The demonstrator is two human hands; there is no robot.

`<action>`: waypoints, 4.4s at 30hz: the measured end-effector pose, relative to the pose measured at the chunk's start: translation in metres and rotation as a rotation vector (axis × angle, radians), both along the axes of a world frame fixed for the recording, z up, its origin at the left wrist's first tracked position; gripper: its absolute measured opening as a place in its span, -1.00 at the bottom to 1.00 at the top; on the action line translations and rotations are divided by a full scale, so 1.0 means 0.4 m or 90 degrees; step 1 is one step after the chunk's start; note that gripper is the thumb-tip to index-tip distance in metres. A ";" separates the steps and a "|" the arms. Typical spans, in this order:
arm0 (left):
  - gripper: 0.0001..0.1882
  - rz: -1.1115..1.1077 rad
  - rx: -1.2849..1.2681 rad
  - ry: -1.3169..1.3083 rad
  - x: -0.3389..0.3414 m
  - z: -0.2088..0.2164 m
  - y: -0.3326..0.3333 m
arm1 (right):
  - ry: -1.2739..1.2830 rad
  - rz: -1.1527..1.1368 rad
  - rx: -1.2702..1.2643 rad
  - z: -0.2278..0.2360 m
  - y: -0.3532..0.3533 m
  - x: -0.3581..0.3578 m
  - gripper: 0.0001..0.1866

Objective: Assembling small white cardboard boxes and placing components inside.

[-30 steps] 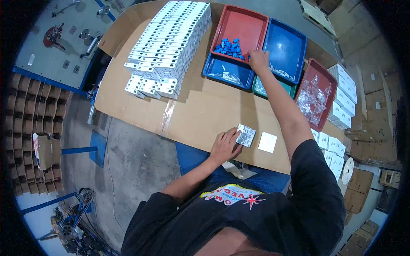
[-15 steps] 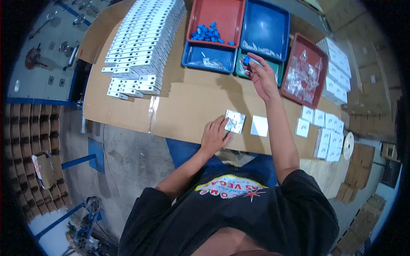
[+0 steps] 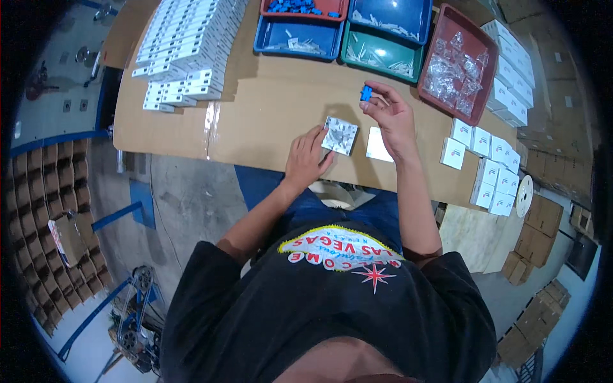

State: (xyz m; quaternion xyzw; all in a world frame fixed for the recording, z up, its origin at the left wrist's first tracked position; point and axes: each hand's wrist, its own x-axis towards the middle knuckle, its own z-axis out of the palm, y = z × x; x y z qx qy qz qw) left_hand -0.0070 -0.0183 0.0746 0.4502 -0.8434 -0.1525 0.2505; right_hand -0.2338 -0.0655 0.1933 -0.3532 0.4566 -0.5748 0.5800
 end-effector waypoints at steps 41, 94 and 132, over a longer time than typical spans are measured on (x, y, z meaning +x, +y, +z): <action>-0.45 0.048 -0.016 -0.023 -0.002 -0.001 -0.008 | 0.777 0.079 -0.134 -0.256 0.023 0.086 -0.65; -0.48 0.054 -0.016 -0.034 -0.001 -0.006 -0.009 | 0.857 0.028 -0.216 -0.185 0.114 0.145 -0.27; -0.26 0.037 0.014 -0.015 -0.009 0.013 -0.009 | 0.739 0.018 0.333 -0.258 0.228 -0.244 -0.67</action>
